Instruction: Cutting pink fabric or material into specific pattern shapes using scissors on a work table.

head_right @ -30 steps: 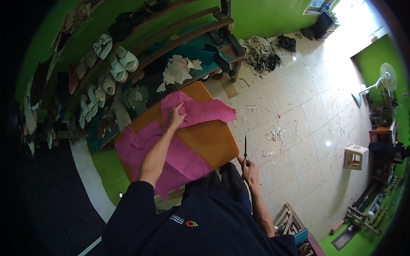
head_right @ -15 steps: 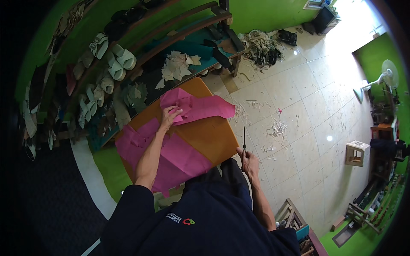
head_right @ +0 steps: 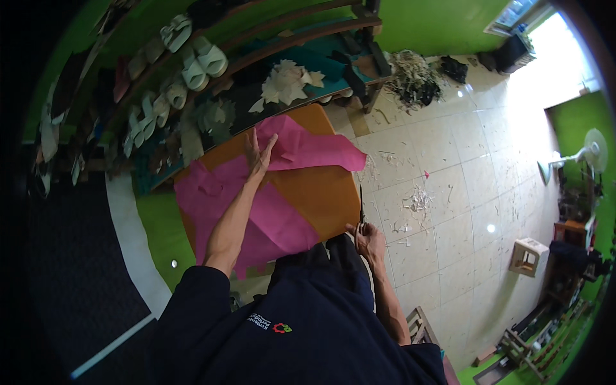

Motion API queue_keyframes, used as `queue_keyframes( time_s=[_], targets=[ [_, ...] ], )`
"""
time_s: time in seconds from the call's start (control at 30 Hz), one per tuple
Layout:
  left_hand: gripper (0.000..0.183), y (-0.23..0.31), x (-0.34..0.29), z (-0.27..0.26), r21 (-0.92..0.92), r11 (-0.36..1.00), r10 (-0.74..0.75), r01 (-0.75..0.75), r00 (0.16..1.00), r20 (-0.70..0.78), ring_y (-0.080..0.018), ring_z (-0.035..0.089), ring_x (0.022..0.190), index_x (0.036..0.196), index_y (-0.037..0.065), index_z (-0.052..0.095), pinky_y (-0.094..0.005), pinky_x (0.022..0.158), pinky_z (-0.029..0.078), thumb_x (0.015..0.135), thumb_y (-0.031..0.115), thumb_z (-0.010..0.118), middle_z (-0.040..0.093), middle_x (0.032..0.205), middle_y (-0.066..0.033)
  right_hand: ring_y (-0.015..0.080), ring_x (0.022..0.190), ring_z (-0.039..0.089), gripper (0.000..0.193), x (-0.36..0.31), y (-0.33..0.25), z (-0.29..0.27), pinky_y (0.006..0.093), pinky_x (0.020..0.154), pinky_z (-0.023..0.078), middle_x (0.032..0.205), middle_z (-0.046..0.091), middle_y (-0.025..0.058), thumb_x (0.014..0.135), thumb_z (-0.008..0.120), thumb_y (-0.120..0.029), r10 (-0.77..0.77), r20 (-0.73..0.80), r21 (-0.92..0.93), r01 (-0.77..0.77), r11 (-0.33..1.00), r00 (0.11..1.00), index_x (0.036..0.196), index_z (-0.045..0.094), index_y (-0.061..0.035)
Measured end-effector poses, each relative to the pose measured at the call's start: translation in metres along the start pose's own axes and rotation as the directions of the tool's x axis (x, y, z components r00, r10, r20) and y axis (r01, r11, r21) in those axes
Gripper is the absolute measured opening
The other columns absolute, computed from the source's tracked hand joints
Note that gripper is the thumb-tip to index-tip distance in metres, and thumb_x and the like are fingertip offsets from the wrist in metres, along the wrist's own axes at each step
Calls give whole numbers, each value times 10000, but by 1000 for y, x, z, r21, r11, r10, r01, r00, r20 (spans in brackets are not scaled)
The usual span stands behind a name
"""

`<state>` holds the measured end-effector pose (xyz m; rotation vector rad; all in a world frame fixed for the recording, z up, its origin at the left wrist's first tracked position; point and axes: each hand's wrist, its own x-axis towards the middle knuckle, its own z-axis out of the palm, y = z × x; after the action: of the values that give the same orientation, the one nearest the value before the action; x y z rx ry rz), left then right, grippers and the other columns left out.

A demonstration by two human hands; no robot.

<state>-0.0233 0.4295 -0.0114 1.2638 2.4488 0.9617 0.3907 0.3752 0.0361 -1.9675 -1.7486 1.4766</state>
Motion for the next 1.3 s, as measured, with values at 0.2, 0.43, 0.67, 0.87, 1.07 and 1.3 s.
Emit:
queue_keyframes(
  time_s=[0.2, 0.43, 0.67, 0.87, 1.07, 1.3],
  targets=[
    [983, -35, -109, -65, -124, 940, -341, 318, 882, -324, -494, 137, 1475, 1594, 98, 149, -620, 1167, 205, 904, 630, 605, 98, 1609, -303, 426, 770, 658, 381, 13, -21, 42, 493, 658, 485, 789, 667, 193, 823, 743, -368, -279, 73, -220, 288, 932, 958, 896, 557, -45],
    [784, -195, -353, -118, -420, 607, -733, 675, 271, -624, -363, 396, 1368, 1533, 69, 287, -534, 1130, 335, 930, 370, 688, 341, 1511, -244, 447, 836, 677, 338, 16, -74, 114, 521, 720, 526, 873, 700, 209, 845, 678, -235, -559, 236, -186, 602, 776, 795, 1092, 545, -46],
    [520, -155, -391, -114, -877, 155, -986, 455, 125, -109, -227, 549, 1126, 1298, 86, 562, -406, 983, 427, 849, 249, 768, 594, 1201, -99, 434, 854, 674, 337, 35, -70, 130, 509, 712, 515, 901, 685, 198, 802, 695, -185, -524, 363, -228, 618, 752, 771, 1066, 543, -44],
    [545, -143, -401, -119, -791, 356, -922, 498, 326, -209, -189, 598, 920, 1217, 48, 575, -342, 889, 474, 755, 159, 843, 645, 972, -72, 436, 825, 679, 267, 33, -81, 129, 503, 704, 513, 815, 669, 209, 789, 660, -155, -513, 403, -213, 623, 753, 758, 1006, 537, -60],
    [389, -139, -410, -134, -747, 404, -898, 527, 386, -213, -180, 617, 844, 1024, 66, 603, -334, 792, 482, 726, 101, 850, 668, 898, -72, 430, 781, 665, 218, 20, -129, 115, 502, 662, 497, 760, 633, 163, 817, 651, -100, -640, 410, -144, 739, 658, 650, 982, 513, -64],
    [138, -152, -403, -111, -617, 688, -724, 382, 421, -547, -229, 569, 769, 922, 12, 616, -379, 709, 468, 821, 70, 691, 584, 895, -107, 426, 814, 674, 269, 12, -170, 125, 494, 685, 502, 851, 676, 170, 843, 653, -125, -685, 393, -180, 782, 597, 613, 1090, 564, -65]
  ],
)
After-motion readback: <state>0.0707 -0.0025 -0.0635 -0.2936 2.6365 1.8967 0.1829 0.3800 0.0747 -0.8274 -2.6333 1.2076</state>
